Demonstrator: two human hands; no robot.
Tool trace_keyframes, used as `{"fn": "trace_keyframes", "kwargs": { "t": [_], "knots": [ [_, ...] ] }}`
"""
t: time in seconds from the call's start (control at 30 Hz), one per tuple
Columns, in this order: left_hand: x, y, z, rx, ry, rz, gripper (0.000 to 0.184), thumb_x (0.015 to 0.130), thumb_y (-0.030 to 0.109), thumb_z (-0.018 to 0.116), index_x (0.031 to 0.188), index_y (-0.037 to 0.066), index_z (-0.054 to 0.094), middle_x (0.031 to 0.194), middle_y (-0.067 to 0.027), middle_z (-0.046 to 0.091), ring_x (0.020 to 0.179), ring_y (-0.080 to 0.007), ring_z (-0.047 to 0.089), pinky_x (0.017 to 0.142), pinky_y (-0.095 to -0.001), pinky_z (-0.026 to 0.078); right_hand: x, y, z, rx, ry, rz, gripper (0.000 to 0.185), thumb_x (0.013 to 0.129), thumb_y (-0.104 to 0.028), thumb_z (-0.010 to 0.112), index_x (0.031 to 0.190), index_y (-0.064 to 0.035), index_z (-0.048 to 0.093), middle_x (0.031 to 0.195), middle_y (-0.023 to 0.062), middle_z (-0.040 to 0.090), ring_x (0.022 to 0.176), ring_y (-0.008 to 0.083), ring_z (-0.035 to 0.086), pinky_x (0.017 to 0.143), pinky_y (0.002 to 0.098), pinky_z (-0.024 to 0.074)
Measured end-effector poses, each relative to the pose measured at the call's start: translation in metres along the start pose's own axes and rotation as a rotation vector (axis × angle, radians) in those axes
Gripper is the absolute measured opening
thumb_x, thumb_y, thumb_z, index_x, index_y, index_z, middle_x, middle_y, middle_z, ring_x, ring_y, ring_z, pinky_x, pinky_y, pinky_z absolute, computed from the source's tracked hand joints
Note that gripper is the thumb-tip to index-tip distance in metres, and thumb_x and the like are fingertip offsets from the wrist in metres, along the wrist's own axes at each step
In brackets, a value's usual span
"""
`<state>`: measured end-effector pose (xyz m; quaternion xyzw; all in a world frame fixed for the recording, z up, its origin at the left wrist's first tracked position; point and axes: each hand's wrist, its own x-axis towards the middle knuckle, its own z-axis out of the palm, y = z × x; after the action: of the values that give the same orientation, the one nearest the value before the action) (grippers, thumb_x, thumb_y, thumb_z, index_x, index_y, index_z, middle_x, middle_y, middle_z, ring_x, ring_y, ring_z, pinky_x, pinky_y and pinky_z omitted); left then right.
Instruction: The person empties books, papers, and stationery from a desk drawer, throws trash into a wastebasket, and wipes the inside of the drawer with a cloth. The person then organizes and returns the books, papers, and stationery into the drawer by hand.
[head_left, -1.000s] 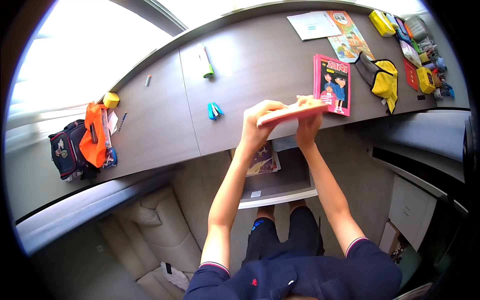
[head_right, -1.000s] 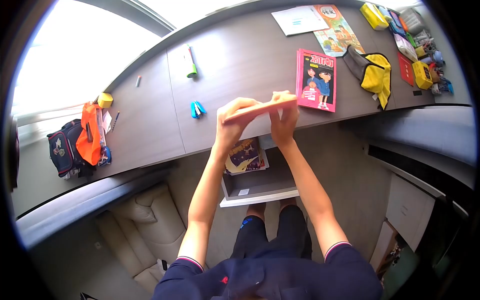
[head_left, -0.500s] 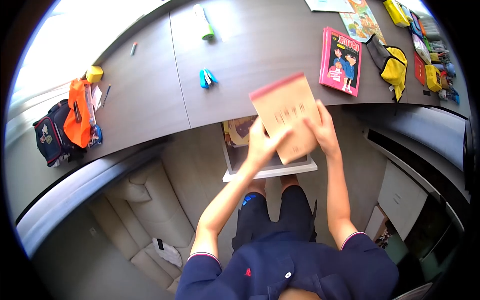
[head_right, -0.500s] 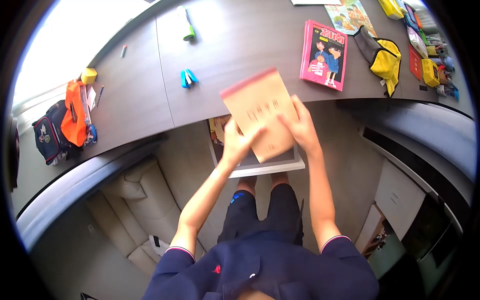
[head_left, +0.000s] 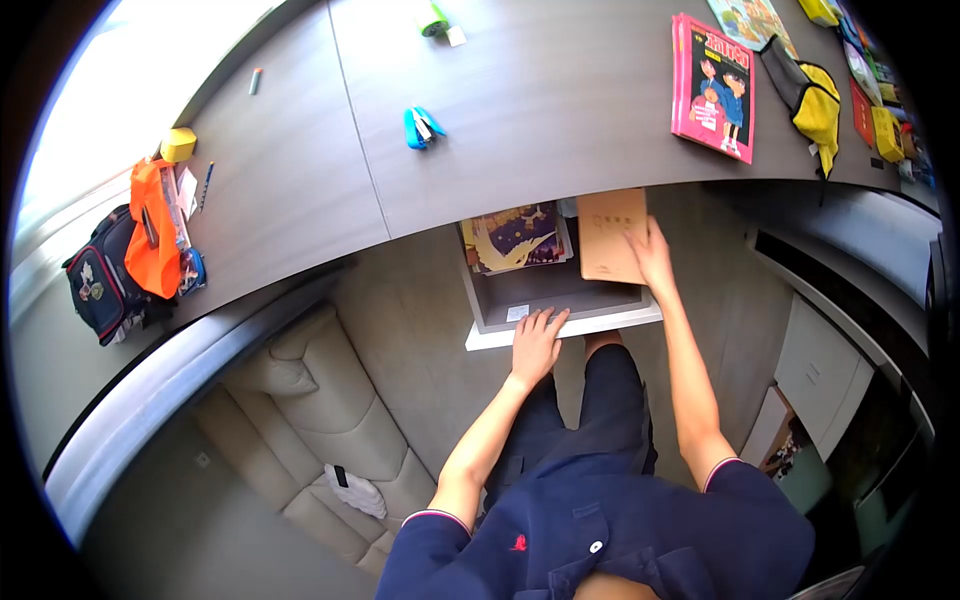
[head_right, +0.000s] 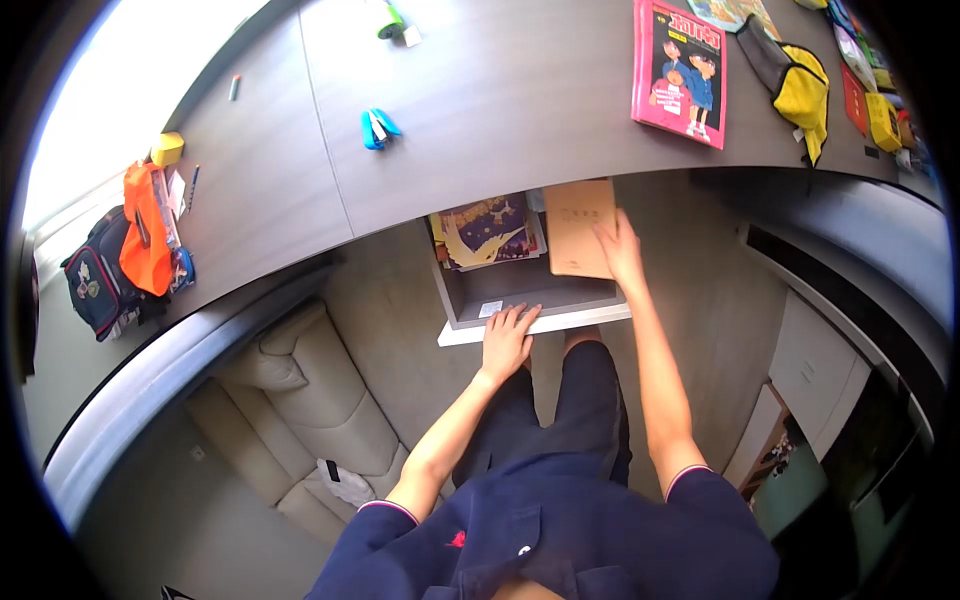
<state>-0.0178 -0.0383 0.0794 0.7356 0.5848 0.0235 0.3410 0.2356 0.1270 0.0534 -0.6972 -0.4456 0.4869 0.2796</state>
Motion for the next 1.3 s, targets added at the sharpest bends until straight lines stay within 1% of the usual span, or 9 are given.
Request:
{"fn": "trace_keyframes", "kwargs": {
  "t": [0.17, 0.3, 0.5, 0.6, 0.77, 1.0, 1.17, 1.23, 1.3],
  "knots": [
    [-0.015, 0.001, 0.012, -0.007, -0.014, -0.008, 0.064, 0.082, 0.017, 0.07, 0.144, 0.022, 0.052, 0.136, -0.0107, 0.056, 0.127, -0.0318, 0.051, 0.11, -0.0484, 0.036, -0.005, 0.02, 0.026, 0.211, -0.183, 0.148, 0.043, 0.097, -0.021, 0.067, 0.13, 0.0023, 0.054, 0.12, 0.0154, 0.067, 0.113, 0.0197, 0.062, 0.096, 0.0317, 0.047],
    [-0.02, 0.004, 0.018, -0.148, -0.102, -0.119, 0.064, 0.083, 0.038, 0.074, 0.139, 0.015, 0.055, 0.138, -0.0125, 0.055, 0.127, -0.0329, 0.05, 0.11, -0.0478, 0.035, -0.044, 0.049, 0.016, 0.264, -0.305, 0.268, 0.044, 0.098, -0.023, 0.065, 0.132, 0.0013, 0.052, 0.12, 0.0129, 0.067, 0.113, 0.0163, 0.061, 0.097, 0.0294, 0.0469],
    [-0.035, 0.005, 0.033, -0.124, -0.148, -0.125, 0.065, 0.083, 0.04, 0.074, 0.139, 0.013, 0.055, 0.138, -0.012, 0.054, 0.129, -0.0336, 0.048, 0.111, -0.0482, 0.034, -0.106, 0.042, -0.015, -0.167, -0.193, 0.387, 0.043, 0.094, -0.014, 0.066, 0.131, 0.0019, 0.052, 0.123, 0.024, 0.067, 0.12, 0.0297, 0.065, 0.095, 0.0385, 0.0511],
    [-0.041, 0.006, 0.038, -0.119, -0.177, -0.121, 0.065, 0.083, 0.038, 0.074, 0.14, 0.013, 0.055, 0.14, -0.012, 0.053, 0.131, -0.0345, 0.046, 0.112, -0.0483, 0.033, -0.115, 0.087, 0.012, -0.106, 0.034, 0.165, 0.041, 0.095, -0.015, 0.066, 0.131, 0.0, 0.054, 0.114, 0.0263, 0.069, 0.113, 0.0392, 0.066, 0.09, 0.0388, 0.0531],
    [-0.05, 0.005, 0.042, -0.101, -0.205, -0.105, 0.067, 0.084, 0.037, 0.074, 0.142, 0.013, 0.052, 0.141, -0.0127, 0.051, 0.131, -0.0334, 0.046, 0.113, -0.0485, 0.032, -0.099, 0.106, 0.059, -0.364, 0.064, 0.137, 0.037, 0.1, -0.021, 0.057, 0.131, -0.0045, 0.046, 0.104, 0.0331, 0.065, 0.098, 0.0511, 0.062, 0.075, 0.0573, 0.0506],
    [-0.05, 0.0, 0.043, -0.098, -0.268, -0.098, 0.07, 0.084, 0.033, 0.073, 0.146, 0.013, 0.048, 0.145, -0.0133, 0.048, 0.134, -0.0354, 0.043, 0.114, -0.0496, 0.031, -0.084, 0.109, 0.09, -0.715, 0.059, 0.51, 0.044, 0.099, -0.028, 0.055, 0.132, -0.0021, 0.042, 0.117, 0.0252, 0.064, 0.108, 0.0424, 0.065, 0.082, 0.0549, 0.0545],
    [-0.014, -0.001, 0.032, -0.546, -0.433, -0.191, 0.062, 0.086, 0.032, 0.073, 0.139, 0.006, 0.054, 0.139, -0.0193, 0.055, 0.133, -0.0353, 0.048, 0.115, -0.0474, 0.035, -0.113, 0.079, 0.11, -0.753, 0.375, 0.298, 0.083, 0.086, -0.017, 0.07, 0.153, 0.0023, 0.026, 0.148, 0.0235, 0.042, 0.134, 0.0394, 0.044, 0.111, 0.0501, 0.0356],
    [0.038, 0.024, -0.008, -1.003, -0.163, -0.252, 0.043, 0.087, 0.016, 0.072, 0.126, 0.002, 0.062, 0.122, -0.0144, 0.067, 0.114, -0.0245, 0.064, 0.102, -0.0368, 0.048, -0.126, 0.072, 0.117, -0.799, 0.408, 0.29, 0.095, 0.077, -0.008, 0.075, 0.155, 0.003, 0.022, 0.153, 0.0202, 0.035, 0.137, 0.0384, 0.038, 0.115, 0.052, 0.0302],
    [0.099, 0.059, -0.073, -0.901, 0.108, -0.116, 0.031, 0.094, 0.009, 0.068, 0.124, 0.002, 0.062, 0.109, -0.0068, 0.069, 0.103, -0.0143, 0.065, 0.092, -0.0299, 0.05, -0.129, 0.076, 0.119, -0.81, 0.464, 0.271, 0.096, 0.076, -0.009, 0.077, 0.155, 0.002, 0.024, 0.153, 0.0198, 0.033, 0.137, 0.0381, 0.037, 0.114, 0.0522, 0.0301]
  ]
}}
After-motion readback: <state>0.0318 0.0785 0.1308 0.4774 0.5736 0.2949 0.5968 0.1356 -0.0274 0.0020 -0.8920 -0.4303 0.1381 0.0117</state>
